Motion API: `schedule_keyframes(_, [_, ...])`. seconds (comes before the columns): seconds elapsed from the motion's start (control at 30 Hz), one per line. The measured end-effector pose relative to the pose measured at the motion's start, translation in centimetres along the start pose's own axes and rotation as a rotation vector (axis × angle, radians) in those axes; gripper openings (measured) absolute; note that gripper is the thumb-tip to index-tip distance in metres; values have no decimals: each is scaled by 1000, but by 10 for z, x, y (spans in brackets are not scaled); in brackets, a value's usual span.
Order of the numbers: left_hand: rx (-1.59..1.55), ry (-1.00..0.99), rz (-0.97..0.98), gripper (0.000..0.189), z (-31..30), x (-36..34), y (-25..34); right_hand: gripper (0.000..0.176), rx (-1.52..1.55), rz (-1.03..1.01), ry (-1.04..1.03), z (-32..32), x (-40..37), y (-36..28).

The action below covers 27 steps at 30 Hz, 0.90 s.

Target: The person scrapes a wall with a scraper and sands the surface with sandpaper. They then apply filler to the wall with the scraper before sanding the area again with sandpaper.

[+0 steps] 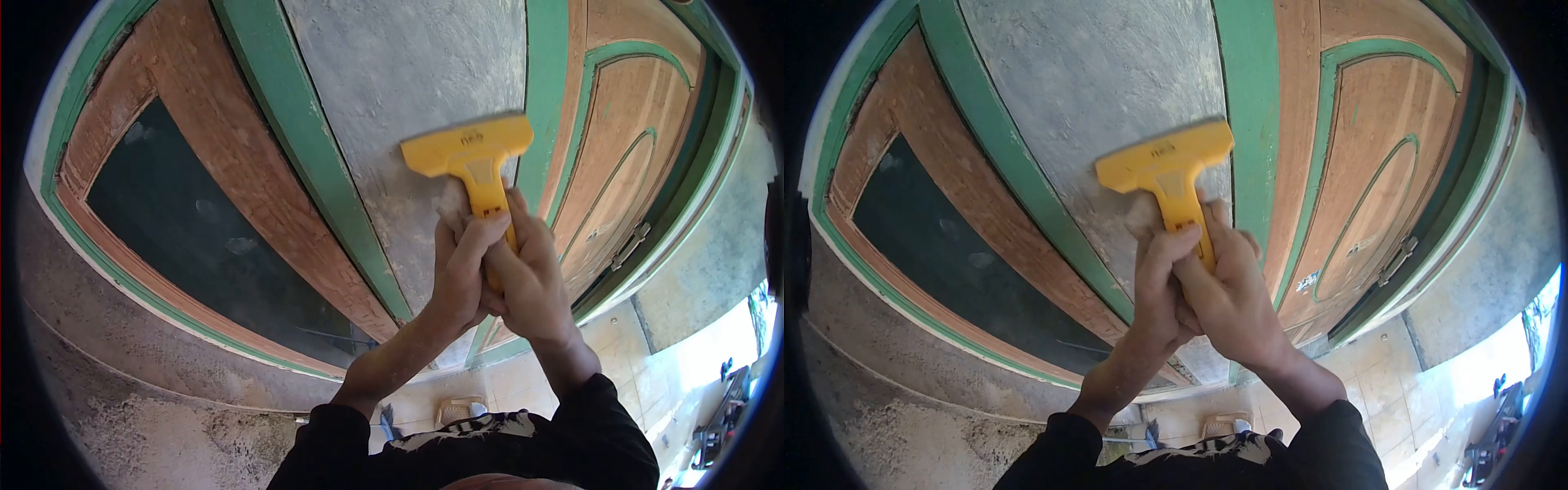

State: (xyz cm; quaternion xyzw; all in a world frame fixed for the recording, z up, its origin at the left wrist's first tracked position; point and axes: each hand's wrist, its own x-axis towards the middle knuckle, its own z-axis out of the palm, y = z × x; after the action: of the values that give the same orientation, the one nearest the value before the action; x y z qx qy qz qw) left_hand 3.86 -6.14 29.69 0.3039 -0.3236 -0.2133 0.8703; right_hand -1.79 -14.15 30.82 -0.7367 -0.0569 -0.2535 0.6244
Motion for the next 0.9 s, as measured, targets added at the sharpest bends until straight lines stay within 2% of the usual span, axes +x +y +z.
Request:
schedule_keyframes(0.03, [11, 4, -17, 37, -5, -4, -5, 27, -17, -39, 1, 0, -4, 7])
schedule_keyframes(0.17, [85, 141, -63, 35, -25, -25, -41, 33, 119, 130, 22, 4, -32, 37])
schedule_keyframes(0.23, [142, 173, -14, 31, -26, -25, -45, 36, 117, 89, 55, 5, -34, 40])
schedule_keyframes(0.3, [150, 144, -22, 33, -34, -18, -48, 36, 241, 225, 14, -1, -31, 28])
schedule_keyframes(0.33, [153, 68, -73, 35, -40, -16, -47, 35, 286, 251, 9, -2, -32, 29])
schedule_keyframes(0.4, [156, -15, -133, 39, -41, -12, -41, 35, 295, 224, 0, -2, -31, 28])
schedule_keyframes(0.47, [20, -114, -126, 47, -31, -7, -31, 36, 305, 197, -15, -1, -29, 25])
schedule_keyframes(0.53, [29, -100, -132, 49, -28, -1, -24, 38, 497, 245, -7, -1, -28, 19])
schedule_keyframes(0.6, [42, -85, -136, 52, -21, 1, -16, 39, 468, 230, -6, 0, -28, 14])
schedule_keyframes(0.67, [-30, -89, -125, 40, -11, 1, -8, 40, 402, 199, -7, 0, -27, 11])
schedule_keyframes(0.77, [48, -100, -120, 41, -30, 4, -15, 42, 338, 178, -9, 0, -27, 8])
schedule_keyframes(0.83, [102, -76, -98, 43, -20, 3, -11, 43, 173, 126, 11, 1, -27, 8])
schedule_keyframes(0.9, [157, -49, -76, 45, -17, 3, -13, 45, 195, 113, 27, 3, -28, 3])
